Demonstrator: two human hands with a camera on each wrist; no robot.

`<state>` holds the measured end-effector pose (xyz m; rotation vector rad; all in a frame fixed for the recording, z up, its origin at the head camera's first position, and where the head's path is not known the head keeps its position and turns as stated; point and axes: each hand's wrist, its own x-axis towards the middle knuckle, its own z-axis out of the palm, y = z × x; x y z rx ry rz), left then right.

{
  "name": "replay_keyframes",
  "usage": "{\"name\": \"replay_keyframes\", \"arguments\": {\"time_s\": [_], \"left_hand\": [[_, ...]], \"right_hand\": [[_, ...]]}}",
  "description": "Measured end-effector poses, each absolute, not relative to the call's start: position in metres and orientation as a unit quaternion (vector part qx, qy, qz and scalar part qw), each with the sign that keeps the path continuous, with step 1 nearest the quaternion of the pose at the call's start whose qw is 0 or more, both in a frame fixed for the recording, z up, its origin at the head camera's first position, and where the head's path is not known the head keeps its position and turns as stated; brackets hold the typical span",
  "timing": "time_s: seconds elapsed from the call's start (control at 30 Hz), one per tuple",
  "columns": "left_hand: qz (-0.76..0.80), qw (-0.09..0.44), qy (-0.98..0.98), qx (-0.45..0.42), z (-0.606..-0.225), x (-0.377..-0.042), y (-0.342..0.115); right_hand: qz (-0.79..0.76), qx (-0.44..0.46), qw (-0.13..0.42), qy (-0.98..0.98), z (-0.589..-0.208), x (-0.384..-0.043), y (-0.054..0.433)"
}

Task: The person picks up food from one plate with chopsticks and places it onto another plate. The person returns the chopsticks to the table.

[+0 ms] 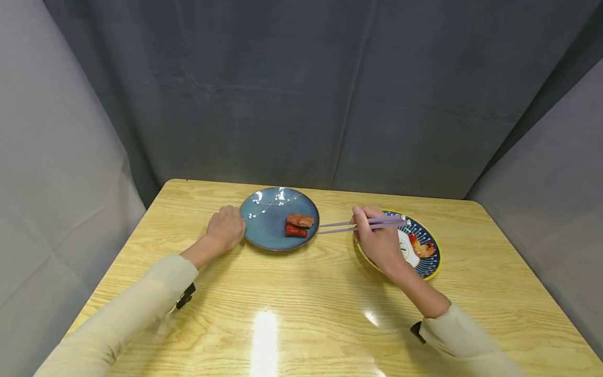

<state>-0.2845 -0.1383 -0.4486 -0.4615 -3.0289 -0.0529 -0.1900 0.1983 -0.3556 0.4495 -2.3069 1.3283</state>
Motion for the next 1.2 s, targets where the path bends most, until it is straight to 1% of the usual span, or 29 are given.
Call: {"name": "replay_keyframes", "arguments": {"time_s": [0.1, 0.23, 0.47, 0.53, 0.7, 0.8, 1.2], "left_hand": [[-0.019, 0.040, -0.987, -0.152, -0.448, -0.284, -0.138], [-0.020, 0.042, -0.987, -0.152, -0.449, -0.285, -0.138], [-0.020, 0.034, -0.988, -0.147, -0.450, -0.285, -0.138], [-0.018, 0.034, -0.988, -0.147, -0.450, -0.286, -0.137], [-0.015, 0.037, -0.988, -0.149, -0.451, -0.287, -0.138], [-0.014, 0.034, -0.988, -0.148, -0.450, -0.287, -0.138], [-0.006, 0.027, -0.989, -0.148, -0.449, -0.287, -0.137]], "right_hand": [[0.472, 0.152, 0.216, -0.841, -0.362, -0.194, 0.215], [0.466, 0.141, 0.216, -0.846, -0.360, -0.190, 0.233], [0.456, 0.123, 0.222, -0.853, -0.351, -0.175, 0.257], [0.454, 0.121, 0.219, -0.855, -0.344, -0.167, 0.259], [0.447, 0.109, 0.192, -0.867, -0.338, -0.160, 0.273], [0.445, 0.101, 0.174, -0.873, -0.342, -0.162, 0.285], [0.446, 0.075, 0.134, -0.882, -0.337, -0.154, 0.304]]}}
